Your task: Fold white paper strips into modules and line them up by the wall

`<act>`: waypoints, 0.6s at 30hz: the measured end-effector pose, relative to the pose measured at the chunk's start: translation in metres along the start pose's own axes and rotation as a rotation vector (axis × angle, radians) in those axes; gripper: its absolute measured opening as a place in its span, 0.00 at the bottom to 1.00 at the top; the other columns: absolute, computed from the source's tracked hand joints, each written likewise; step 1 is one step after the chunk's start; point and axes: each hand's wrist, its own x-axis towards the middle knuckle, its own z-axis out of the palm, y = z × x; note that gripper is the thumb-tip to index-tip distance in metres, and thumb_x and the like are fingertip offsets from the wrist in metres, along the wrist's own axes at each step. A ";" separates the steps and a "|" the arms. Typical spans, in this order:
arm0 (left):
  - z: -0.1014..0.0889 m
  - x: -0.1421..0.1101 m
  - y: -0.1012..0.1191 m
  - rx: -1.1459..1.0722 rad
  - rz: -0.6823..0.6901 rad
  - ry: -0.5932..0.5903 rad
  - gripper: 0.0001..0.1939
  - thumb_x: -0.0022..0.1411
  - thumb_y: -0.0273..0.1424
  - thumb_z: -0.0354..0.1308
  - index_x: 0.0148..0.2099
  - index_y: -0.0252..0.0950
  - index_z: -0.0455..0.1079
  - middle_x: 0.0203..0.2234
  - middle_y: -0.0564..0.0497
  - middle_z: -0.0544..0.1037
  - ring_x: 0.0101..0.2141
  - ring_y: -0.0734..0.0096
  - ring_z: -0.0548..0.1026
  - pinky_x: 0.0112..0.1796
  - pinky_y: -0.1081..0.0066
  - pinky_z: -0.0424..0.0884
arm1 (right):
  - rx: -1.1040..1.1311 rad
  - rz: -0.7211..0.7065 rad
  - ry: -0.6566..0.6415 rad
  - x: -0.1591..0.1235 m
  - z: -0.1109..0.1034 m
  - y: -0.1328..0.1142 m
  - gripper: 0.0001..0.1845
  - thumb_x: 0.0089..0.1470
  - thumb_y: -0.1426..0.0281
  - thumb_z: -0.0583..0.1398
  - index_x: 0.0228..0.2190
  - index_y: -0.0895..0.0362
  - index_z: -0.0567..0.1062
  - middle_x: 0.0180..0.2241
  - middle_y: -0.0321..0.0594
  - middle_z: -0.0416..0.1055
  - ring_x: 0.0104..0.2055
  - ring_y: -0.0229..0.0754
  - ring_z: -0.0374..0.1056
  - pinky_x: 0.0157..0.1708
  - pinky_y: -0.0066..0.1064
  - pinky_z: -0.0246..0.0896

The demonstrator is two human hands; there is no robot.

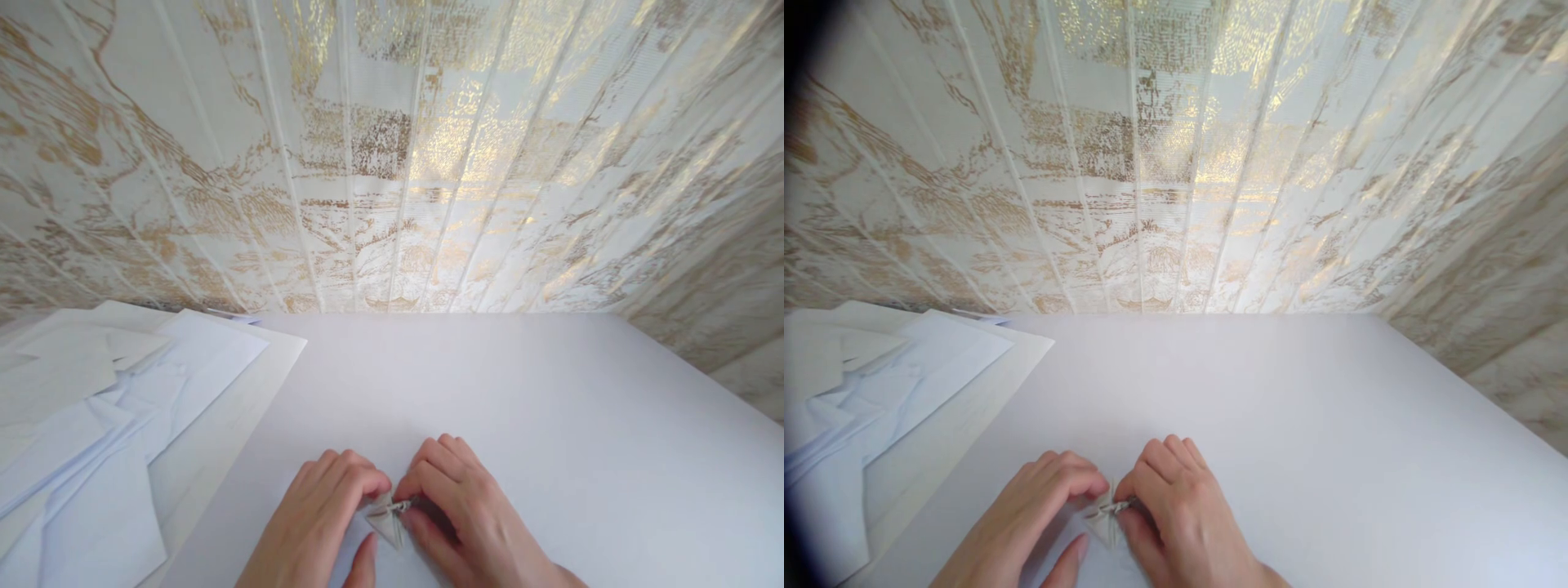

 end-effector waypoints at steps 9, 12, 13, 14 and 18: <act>0.005 0.003 -0.017 0.103 0.171 -0.055 0.06 0.62 0.23 0.54 0.37 0.41 0.63 0.30 0.56 0.70 0.32 0.66 0.67 0.32 0.67 0.60 | -0.073 -0.021 -0.043 -0.001 0.002 -0.002 0.06 0.55 0.78 0.60 0.33 0.55 0.71 0.30 0.36 0.69 0.32 0.41 0.63 0.35 0.32 0.51; 0.005 0.003 -0.017 0.102 0.177 -0.055 0.06 0.63 0.24 0.53 0.37 0.41 0.62 0.30 0.56 0.71 0.32 0.66 0.67 0.32 0.67 0.59 | -0.065 -0.012 -0.038 -0.001 0.002 -0.001 0.07 0.55 0.79 0.61 0.32 0.55 0.70 0.30 0.35 0.69 0.32 0.40 0.63 0.34 0.32 0.51; 0.004 0.003 -0.017 0.102 0.179 -0.059 0.05 0.64 0.24 0.53 0.37 0.40 0.62 0.30 0.56 0.71 0.32 0.66 0.67 0.32 0.67 0.59 | -0.060 -0.009 -0.035 -0.001 0.002 0.000 0.07 0.55 0.79 0.61 0.32 0.55 0.70 0.30 0.35 0.69 0.32 0.40 0.63 0.34 0.32 0.51; 0.004 0.003 -0.016 0.102 0.177 -0.062 0.05 0.64 0.24 0.53 0.37 0.40 0.63 0.30 0.56 0.71 0.31 0.66 0.67 0.32 0.67 0.60 | -0.054 -0.008 -0.032 -0.001 0.002 0.000 0.07 0.55 0.79 0.61 0.32 0.55 0.70 0.30 0.35 0.69 0.32 0.40 0.63 0.34 0.32 0.51; 0.003 0.004 -0.017 0.095 0.163 -0.062 0.04 0.65 0.26 0.53 0.36 0.41 0.63 0.30 0.56 0.71 0.32 0.66 0.68 0.32 0.68 0.60 | -0.035 -0.002 -0.021 0.000 0.001 0.000 0.07 0.56 0.79 0.60 0.31 0.55 0.71 0.29 0.35 0.70 0.31 0.40 0.63 0.34 0.31 0.51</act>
